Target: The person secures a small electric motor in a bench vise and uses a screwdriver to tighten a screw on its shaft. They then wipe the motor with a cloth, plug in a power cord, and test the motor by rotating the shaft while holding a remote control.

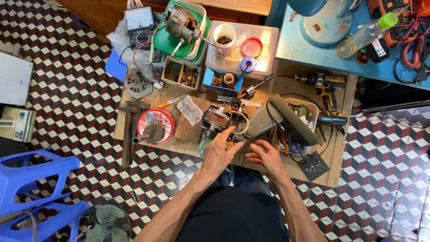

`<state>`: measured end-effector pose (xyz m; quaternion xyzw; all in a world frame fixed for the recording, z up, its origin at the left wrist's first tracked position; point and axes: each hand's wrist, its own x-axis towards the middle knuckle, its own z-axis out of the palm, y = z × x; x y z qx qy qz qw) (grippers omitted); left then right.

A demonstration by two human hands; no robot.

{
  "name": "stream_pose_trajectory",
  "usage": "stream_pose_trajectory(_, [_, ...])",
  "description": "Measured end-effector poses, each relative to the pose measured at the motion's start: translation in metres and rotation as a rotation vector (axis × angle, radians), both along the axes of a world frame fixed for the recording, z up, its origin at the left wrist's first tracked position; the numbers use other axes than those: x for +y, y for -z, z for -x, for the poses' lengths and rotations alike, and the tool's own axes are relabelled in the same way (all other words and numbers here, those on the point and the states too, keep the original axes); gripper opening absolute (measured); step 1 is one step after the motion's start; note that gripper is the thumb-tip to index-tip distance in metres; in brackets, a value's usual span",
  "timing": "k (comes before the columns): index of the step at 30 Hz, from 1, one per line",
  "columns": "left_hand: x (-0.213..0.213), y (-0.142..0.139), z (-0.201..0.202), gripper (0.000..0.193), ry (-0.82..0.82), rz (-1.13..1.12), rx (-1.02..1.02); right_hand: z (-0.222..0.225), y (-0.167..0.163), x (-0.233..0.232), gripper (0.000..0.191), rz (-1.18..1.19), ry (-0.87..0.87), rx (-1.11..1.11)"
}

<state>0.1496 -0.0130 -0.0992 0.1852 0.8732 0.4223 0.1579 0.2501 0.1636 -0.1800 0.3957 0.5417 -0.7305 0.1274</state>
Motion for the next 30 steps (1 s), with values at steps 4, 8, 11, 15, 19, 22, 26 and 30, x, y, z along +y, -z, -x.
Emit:
stream_pose_trajectory(4, [0.007, 0.026, 0.007, 0.030, -0.014, 0.053, 0.189, -0.002, 0.005, -0.010, 0.061, 0.029, 0.041, 0.009])
stream_pose_trajectory(8, [0.004, 0.041, 0.005, 0.021, -0.031, 0.018, 0.216, -0.017, 0.012, -0.021, 0.059, 0.058, 0.081, -0.004])
stream_pose_trajectory(11, [0.003, 0.046, 0.008, 0.023, -0.011, 0.026, 0.166, -0.032, 0.015, -0.032, 0.058, 0.093, 0.106, -0.030])
stream_pose_trajectory(15, [0.012, 0.050, 0.018, 0.031, 0.005, 0.218, 0.103, -0.047, 0.012, -0.046, 0.056, 0.083, 0.077, -0.071])
stream_pose_trajectory(19, [0.027, 0.049, 0.030, 0.042, 0.037, 0.357, 0.071, -0.053, 0.003, -0.055, 0.055, 0.053, 0.054, -0.094])
stream_pose_trajectory(22, [0.037, 0.045, 0.041, 0.046, 0.101, 0.379, -0.172, -0.054, -0.004, -0.059, 0.056, 0.049, 0.040, -0.101])
stream_pose_trajectory(26, [0.040, 0.037, 0.052, 0.050, 0.246, 0.465, -0.245, -0.045, -0.004, -0.060, 0.056, 0.033, 0.026, -0.080])
stream_pose_trajectory(30, [0.042, 0.035, 0.058, 0.042, 0.342, 0.478, -0.061, -0.031, -0.001, -0.047, 0.056, 0.107, 0.232, 0.021])
